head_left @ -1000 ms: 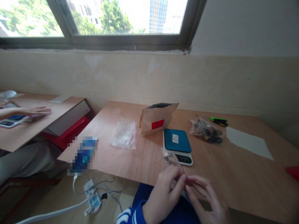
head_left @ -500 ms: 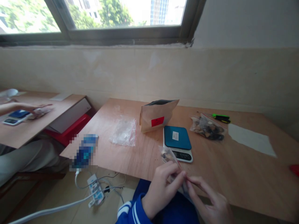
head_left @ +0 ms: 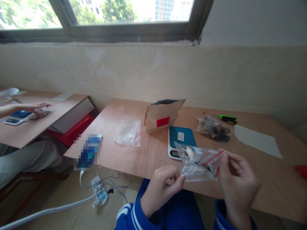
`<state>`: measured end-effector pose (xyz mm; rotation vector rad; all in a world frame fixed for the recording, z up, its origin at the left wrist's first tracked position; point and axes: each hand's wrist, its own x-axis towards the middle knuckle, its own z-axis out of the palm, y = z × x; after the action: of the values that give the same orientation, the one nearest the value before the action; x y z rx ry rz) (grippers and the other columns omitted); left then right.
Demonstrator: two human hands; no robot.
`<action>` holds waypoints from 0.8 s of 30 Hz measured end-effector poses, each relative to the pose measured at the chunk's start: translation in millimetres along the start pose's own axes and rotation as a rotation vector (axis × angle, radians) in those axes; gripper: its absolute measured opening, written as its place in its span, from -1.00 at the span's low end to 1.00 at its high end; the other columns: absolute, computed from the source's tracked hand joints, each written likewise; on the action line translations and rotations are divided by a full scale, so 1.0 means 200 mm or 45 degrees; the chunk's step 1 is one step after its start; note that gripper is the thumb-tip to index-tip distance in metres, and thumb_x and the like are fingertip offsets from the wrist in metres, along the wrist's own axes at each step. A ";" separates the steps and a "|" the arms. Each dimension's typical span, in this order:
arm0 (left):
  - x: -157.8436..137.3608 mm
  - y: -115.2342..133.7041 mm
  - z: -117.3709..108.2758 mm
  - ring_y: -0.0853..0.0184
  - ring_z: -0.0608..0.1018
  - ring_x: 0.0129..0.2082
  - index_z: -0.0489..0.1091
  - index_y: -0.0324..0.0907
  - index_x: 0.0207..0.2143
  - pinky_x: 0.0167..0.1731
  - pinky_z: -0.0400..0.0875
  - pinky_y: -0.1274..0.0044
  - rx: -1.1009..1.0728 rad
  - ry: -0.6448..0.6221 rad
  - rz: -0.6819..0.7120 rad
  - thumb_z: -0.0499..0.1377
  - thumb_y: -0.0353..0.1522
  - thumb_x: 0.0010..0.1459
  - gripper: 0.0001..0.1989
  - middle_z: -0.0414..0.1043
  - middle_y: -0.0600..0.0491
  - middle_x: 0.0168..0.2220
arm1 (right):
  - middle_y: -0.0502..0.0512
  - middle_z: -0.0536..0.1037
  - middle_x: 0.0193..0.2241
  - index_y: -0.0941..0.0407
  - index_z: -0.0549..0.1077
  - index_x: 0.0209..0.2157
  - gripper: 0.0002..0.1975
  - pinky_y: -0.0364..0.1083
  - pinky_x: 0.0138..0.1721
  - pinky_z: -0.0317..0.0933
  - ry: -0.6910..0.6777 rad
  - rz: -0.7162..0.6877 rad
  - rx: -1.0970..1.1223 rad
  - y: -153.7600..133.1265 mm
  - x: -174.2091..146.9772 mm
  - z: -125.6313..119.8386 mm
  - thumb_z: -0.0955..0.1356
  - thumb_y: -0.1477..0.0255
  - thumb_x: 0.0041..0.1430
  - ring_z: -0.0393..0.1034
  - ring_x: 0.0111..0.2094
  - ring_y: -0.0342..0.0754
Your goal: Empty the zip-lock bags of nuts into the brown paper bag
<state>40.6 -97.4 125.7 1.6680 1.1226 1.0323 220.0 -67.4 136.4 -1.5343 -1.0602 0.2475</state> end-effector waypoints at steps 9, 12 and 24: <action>0.04 -0.19 0.00 0.29 0.42 -0.07 0.37 -0.14 -0.10 -0.03 0.27 0.43 -0.540 0.314 -0.235 -0.04 -0.13 0.27 -0.64 0.42 0.00 -0.12 | 0.18 0.62 -0.40 0.14 0.41 -0.24 -0.62 -0.11 -0.64 0.36 -0.417 0.389 0.495 -0.10 -0.04 0.09 0.39 0.12 0.05 0.46 -0.64 -0.06; 0.05 -0.24 0.02 0.27 0.46 -0.09 0.31 -0.13 0.03 -0.10 0.36 0.43 -0.813 0.222 -0.330 0.01 -0.10 0.23 -0.57 0.41 -0.03 -0.07 | 0.18 0.61 -0.43 0.14 0.38 -0.21 -0.60 -0.06 -0.58 0.40 -0.618 0.460 0.540 -0.07 -0.06 0.13 0.36 0.11 0.07 0.49 -0.58 -0.01; 0.06 -0.26 0.00 0.25 0.47 -0.06 0.30 -0.17 -0.04 -0.17 0.36 0.50 -0.891 0.389 -0.377 0.10 -0.12 0.16 -0.59 0.41 -0.06 0.00 | 0.14 0.49 -0.21 0.08 0.43 -0.13 -0.78 -0.02 -0.20 0.39 -0.878 -0.531 0.052 -0.06 -0.02 0.22 0.30 0.34 0.20 0.44 -0.22 0.01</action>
<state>30.1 -73.0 78.2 0.7875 0.9949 1.3137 182.2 -41.0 133.9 -1.1666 -1.8713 0.5215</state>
